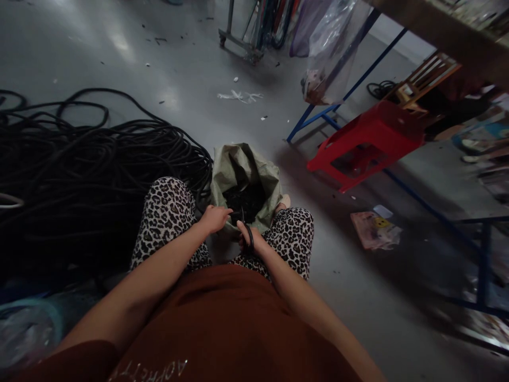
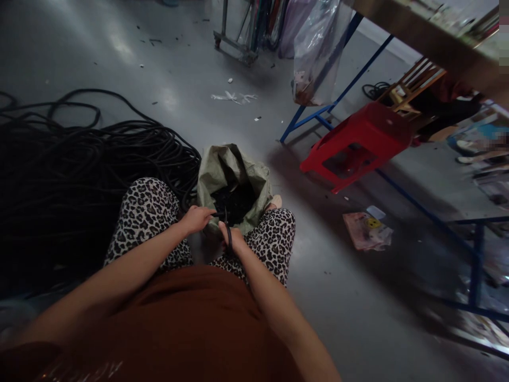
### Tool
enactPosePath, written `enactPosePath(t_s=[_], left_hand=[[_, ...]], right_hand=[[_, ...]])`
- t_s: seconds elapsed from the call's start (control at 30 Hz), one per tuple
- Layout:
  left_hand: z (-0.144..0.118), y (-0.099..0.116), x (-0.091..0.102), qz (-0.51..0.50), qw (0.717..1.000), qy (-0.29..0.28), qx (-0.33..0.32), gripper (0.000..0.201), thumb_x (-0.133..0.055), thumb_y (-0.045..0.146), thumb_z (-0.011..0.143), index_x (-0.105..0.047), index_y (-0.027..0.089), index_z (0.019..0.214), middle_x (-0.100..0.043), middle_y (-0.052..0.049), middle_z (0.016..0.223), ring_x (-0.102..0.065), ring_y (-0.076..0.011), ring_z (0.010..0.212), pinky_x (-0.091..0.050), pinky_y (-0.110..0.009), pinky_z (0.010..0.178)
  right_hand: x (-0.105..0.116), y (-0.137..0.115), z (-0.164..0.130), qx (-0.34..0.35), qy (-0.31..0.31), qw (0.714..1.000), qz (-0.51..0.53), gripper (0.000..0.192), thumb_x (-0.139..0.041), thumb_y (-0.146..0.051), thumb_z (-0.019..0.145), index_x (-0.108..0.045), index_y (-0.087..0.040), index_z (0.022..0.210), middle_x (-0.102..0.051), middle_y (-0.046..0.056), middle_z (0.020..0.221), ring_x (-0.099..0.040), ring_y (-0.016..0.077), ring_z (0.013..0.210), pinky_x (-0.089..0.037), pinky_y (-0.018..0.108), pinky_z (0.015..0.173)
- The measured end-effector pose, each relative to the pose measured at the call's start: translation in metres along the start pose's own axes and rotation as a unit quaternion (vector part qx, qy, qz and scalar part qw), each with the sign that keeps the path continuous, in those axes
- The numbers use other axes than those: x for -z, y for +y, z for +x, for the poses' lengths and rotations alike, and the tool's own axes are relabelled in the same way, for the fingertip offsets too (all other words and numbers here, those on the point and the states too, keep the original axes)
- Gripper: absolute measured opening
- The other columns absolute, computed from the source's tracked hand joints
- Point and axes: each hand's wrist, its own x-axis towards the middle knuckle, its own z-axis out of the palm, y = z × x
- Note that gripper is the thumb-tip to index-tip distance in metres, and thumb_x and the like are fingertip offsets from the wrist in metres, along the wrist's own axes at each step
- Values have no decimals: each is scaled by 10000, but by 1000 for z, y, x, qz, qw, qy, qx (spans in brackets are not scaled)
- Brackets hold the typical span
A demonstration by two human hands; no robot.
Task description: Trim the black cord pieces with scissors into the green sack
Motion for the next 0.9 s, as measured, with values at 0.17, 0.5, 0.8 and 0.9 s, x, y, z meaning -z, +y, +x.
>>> enactPosePath(t_s=[0.17,0.5,0.8,0.9], left_hand=[[1,-1,2,1,1000,-2,6,336,-413,278,862,-590,281,1148,-666,-47,1089,-584,-204,1033,-357,-341,881],[2,-2,-1,-6,1000,3,8,324,-422,281,866,-564,278,1158,-652,-33,1123,-565,-188,1067,-362,-327,885],[4,-6,-1,-9,999,11,30,319,-427,280,860,-578,298,1141,-656,-23,1115,-564,-194,1072,-368,-330,895],[4,-6,-1,-9,999,6,38,324,-429,286,858,-583,308,1141,-660,-18,1106,-565,-190,1065,-373,-324,891]], right_hand=[[1,-8,-10,-11,-4,1000,4,526,-407,-607,856,-532,-126,685,-502,15,429,-514,138,314,-431,229,309],[0,-8,-7,-5,21,999,-24,499,-410,-568,865,-525,-132,652,-482,7,418,-478,128,281,-407,228,287],[3,-5,-5,20,36,997,-70,516,-391,-587,858,-537,-153,620,-514,40,472,-500,148,333,-390,238,318],[3,-3,-4,23,40,996,-77,518,-393,-590,858,-540,-156,618,-519,39,476,-500,145,339,-395,238,327]])
